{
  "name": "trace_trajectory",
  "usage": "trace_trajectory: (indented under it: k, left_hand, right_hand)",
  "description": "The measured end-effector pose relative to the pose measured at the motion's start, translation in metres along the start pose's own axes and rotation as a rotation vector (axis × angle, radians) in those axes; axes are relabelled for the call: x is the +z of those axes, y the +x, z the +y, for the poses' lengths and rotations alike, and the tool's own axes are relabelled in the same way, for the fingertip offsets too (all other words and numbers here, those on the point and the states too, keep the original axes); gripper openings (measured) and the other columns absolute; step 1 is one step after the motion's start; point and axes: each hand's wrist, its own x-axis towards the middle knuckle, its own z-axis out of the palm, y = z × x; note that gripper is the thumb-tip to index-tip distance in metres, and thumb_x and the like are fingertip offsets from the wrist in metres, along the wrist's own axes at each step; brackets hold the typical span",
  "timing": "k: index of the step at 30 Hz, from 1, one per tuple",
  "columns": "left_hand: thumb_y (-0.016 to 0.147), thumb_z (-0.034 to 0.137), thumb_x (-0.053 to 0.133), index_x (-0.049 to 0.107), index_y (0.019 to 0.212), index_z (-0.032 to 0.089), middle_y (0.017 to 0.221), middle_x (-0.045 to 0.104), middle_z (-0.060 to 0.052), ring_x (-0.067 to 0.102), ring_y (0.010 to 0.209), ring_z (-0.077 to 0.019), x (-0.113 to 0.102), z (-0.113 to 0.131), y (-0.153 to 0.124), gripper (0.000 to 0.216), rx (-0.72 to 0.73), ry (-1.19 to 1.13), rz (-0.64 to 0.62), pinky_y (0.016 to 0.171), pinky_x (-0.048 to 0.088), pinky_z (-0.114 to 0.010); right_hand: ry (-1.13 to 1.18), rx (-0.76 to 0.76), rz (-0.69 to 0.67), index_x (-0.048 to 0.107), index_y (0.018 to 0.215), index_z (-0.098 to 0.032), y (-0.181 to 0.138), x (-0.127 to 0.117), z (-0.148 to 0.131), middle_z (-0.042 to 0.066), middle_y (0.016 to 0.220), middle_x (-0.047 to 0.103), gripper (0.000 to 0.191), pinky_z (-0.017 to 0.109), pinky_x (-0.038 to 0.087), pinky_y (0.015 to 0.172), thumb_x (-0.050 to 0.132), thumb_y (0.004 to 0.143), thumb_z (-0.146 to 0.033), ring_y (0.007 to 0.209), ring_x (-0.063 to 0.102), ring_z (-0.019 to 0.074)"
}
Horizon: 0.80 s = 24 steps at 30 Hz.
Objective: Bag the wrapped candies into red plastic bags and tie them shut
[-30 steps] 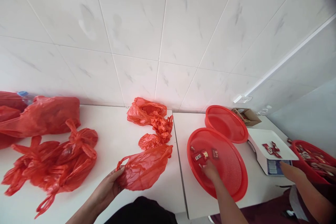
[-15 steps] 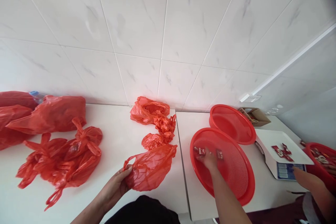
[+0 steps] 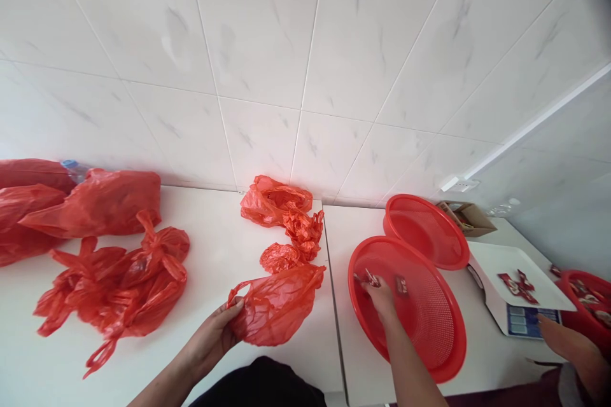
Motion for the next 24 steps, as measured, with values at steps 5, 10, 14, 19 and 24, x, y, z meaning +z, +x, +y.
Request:
trace_trajectory:
  k: [5, 10, 14, 19, 24]
  left_hand:
    - [0.077, 0.025, 0.075, 0.067, 0.088, 0.016, 0.084, 0.071, -0.003, 0.067, 0.074, -0.0140, 0.000, 0.002, 0.004, 0.016, -0.001, 0.006, -0.008, 0.072, 0.054, -0.026]
    - [0.078, 0.028, 0.074, 0.068, 0.093, 0.017, 0.088, 0.071, -0.004, 0.067, 0.079, -0.0153, 0.006, 0.003, 0.007, 0.019, -0.007, 0.021, -0.062, 0.077, 0.053, -0.028]
    - [0.078, 0.028, 0.073, 0.068, 0.098, 0.018, 0.092, 0.072, -0.004, 0.067, 0.081, -0.0165, 0.013, 0.004, 0.007, 0.023, -0.015, 0.014, -0.125, 0.080, 0.052, -0.030]
    - [0.080, 0.031, 0.072, 0.067, 0.102, 0.021, 0.094, 0.071, -0.005, 0.067, 0.084, -0.0188, 0.020, 0.007, 0.004, 0.025, 0.025, 0.045, -0.161, 0.083, 0.052, -0.034]
    - [0.081, 0.036, 0.069, 0.064, 0.116, 0.020, 0.109, 0.069, -0.011, 0.065, 0.098, -0.0256, 0.028, 0.009, -0.003, 0.038, 0.076, 0.136, -0.230, 0.087, 0.050, -0.039]
  right_hand:
    - [0.444, 0.047, -0.255, 0.060, 0.098, -0.025, -0.023, 0.001, -0.025, 0.003, 0.096, 0.068, 0.035, 0.033, 0.053, 0.076, 0.068, 0.070, -0.045, 0.087, 0.065, 0.0197]
    - [0.884, 0.149, -0.516, 0.064, 0.098, -0.031, -0.057, 0.014, -0.054, 0.002, 0.099, 0.069, 0.038, 0.036, 0.051, 0.078, 0.079, 0.064, -0.039, 0.096, 0.063, 0.0205]
    - [0.955, 0.170, -0.685, 0.065, 0.099, -0.034, -0.081, 0.037, -0.070, 0.001, 0.102, 0.069, 0.039, 0.036, 0.050, 0.080, 0.079, 0.064, -0.043, 0.097, 0.062, 0.0205]
    - [0.916, 0.247, -0.956, 0.062, 0.094, -0.029, -0.112, 0.085, -0.080, -0.001, 0.093, 0.069, 0.030, 0.032, 0.048, 0.077, 0.076, 0.068, -0.028, 0.086, 0.063, 0.0164]
    - [0.611, 0.265, -0.900, 0.062, 0.104, -0.023, -0.136, 0.126, -0.077, 0.001, 0.095, 0.068, 0.044, 0.032, 0.048, 0.076, 0.078, 0.065, -0.032, 0.086, 0.063, 0.0174]
